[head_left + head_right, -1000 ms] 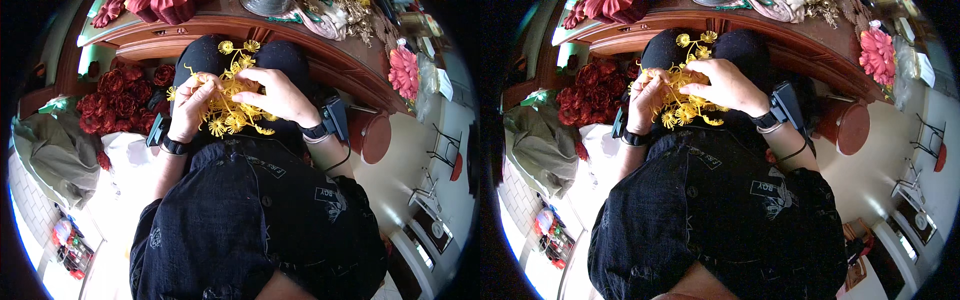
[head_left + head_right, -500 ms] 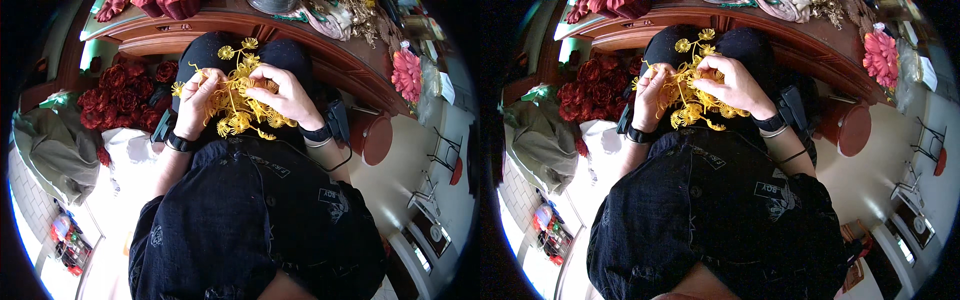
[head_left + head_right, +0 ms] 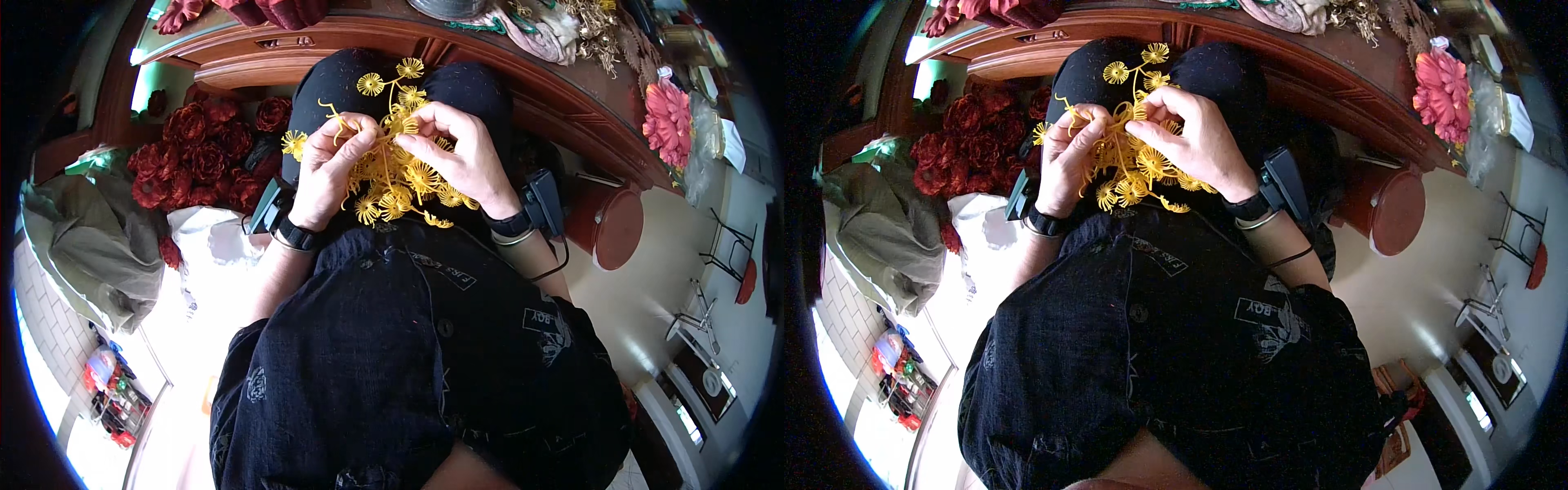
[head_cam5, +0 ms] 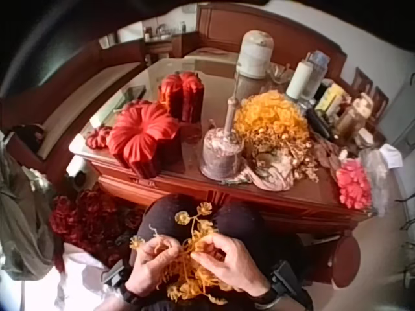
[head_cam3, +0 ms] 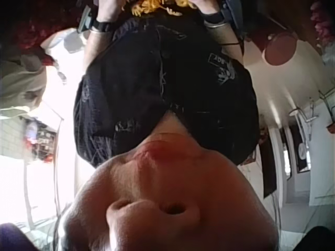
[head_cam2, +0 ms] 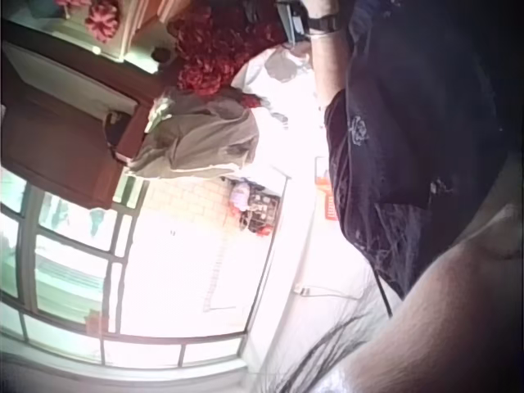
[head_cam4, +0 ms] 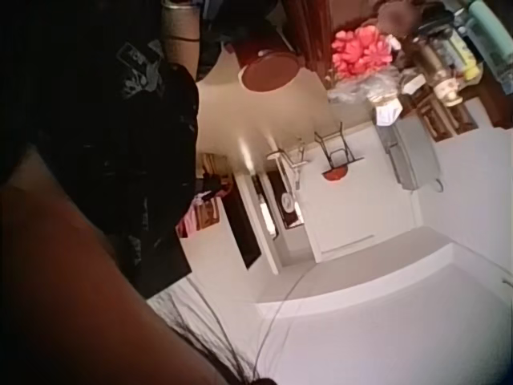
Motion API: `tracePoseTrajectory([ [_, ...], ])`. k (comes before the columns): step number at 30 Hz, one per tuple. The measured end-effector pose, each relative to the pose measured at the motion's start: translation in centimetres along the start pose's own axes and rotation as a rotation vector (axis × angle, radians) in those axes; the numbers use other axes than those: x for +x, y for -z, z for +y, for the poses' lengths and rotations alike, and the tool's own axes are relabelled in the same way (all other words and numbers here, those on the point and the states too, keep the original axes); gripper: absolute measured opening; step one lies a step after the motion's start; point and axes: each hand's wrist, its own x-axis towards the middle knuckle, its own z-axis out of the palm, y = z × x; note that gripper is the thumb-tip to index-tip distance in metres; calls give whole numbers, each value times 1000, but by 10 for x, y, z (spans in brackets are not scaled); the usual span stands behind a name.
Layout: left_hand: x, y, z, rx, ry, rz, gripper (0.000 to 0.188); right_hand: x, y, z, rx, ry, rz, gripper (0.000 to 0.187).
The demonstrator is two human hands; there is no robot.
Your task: Untangling and assembling yellow floral decorations on a workshop bench.
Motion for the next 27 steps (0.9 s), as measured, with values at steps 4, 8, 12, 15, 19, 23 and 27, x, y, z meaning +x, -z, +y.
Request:
tracePoseTrajectory([
  [4, 0, -2, 1, 20, 6, -7, 13, 1, -1, 0, -6, -42, -55, 21],
  [8, 2, 1, -3, -37, 90, 90, 15, 0, -2, 5, 147, -14, -46, 18],
  [12, 3, -3, -4, 245, 0, 55, 16, -3, -3, 5, 159, -27, 2, 16],
  [15, 3, -6, -1, 204, 16, 32, 16, -6, -8, 7, 358, -126, 91, 11],
  [19, 5, -10, -4, 126, -3, 45, 15, -10, -11, 2, 496, -208, 184, 7],
  [23, 6, -12, -6, 102, -3, 55, 15, -12, -14, -4, 572, -214, 274, 5],
  [27, 8, 9, -5, -42, -11, 214, 14, -10, 16, 9, 670, -110, 581, 5],
])
